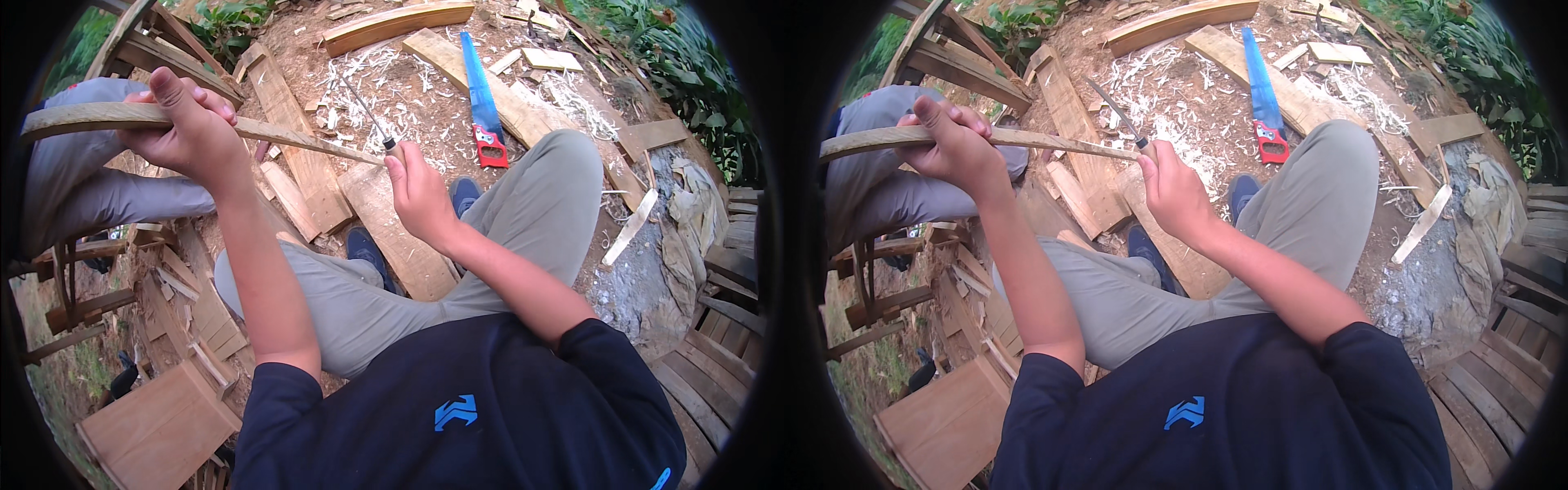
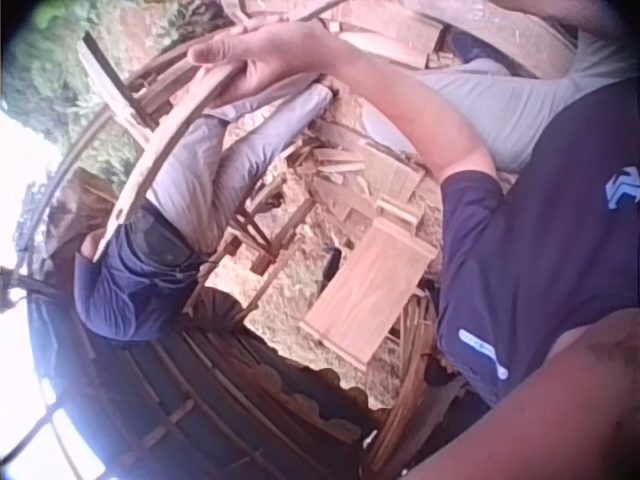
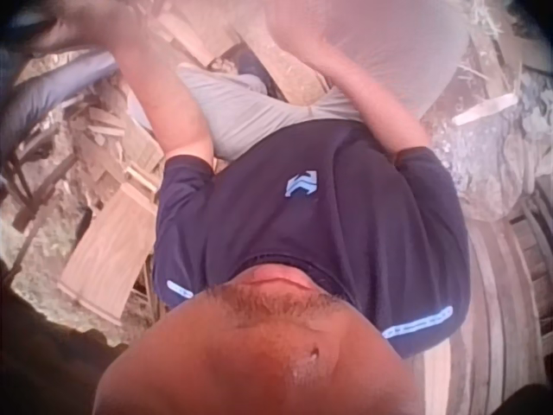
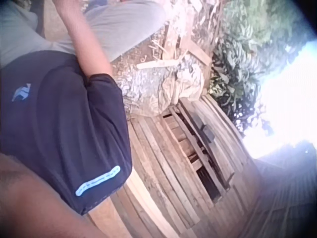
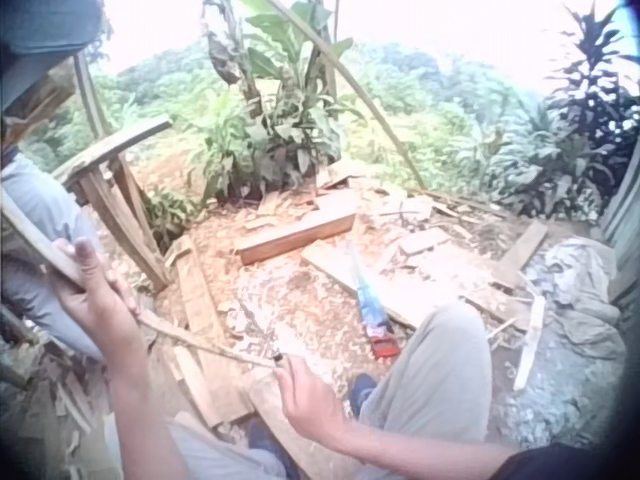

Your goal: The person sits cross-legged on the ground and uses a knife to shave and shape a thin piece of wood. They hold the wood with their left hand and carefully carve along its length with the knife in their right hand, producing wood shavings.

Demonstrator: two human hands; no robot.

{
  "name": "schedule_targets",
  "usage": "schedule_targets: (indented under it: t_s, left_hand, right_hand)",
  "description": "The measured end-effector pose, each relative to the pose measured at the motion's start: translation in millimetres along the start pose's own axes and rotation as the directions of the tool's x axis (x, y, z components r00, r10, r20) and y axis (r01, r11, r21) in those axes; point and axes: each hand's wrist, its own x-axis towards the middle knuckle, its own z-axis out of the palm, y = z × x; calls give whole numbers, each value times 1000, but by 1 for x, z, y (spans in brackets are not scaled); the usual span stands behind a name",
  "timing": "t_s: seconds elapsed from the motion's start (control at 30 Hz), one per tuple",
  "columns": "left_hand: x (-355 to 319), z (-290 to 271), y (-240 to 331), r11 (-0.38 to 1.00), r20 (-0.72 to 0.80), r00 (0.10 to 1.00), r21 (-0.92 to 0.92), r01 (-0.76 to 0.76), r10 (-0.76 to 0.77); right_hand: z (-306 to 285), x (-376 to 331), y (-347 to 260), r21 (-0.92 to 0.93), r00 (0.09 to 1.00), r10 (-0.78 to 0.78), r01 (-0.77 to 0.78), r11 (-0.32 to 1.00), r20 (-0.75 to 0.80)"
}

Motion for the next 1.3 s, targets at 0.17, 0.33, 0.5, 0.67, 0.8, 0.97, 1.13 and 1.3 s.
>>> schedule_targets:
  t_s: [0.17,0.33,0.5,0.67,0.8,0.97,1.13,1.3]
  left_hand:
    - [3,-1,-4,1000,-52,999,-10,5,-5]
    - [4,-11,-7,999,67,998,-39,1,2]
    - [3,-21,-12,976,167,982,-180,123,-93]
    - [-1,-23,-17,958,251,964,-244,148,-85]
    - [-9,-8,-11,992,112,993,-116,52,-39]
    - [-11,3,-7,999,85,996,-36,-5,8]
    - [-12,4,-6,1000,42,999,-9,-14,15]
    - [-16,12,-4,999,-16,999,-3,-38,38]
  right_hand:
    - [16,-4,46,-397,913,230,-84,914,337]
    - [20,18,58,-40,742,377,-429,903,555]
    - [-8,26,66,235,499,406,-804,546,766]
    - [-6,21,25,-14,957,211,-212,977,199]
    - [-11,6,-28,50,1000,-2,1,999,25]
    - [4,-11,-2,-370,921,248,-127,920,301]
    - [-5,-8,-28,-194,976,118,-82,978,183]
    - [-6,-9,-34,-274,971,67,-1,962,229]
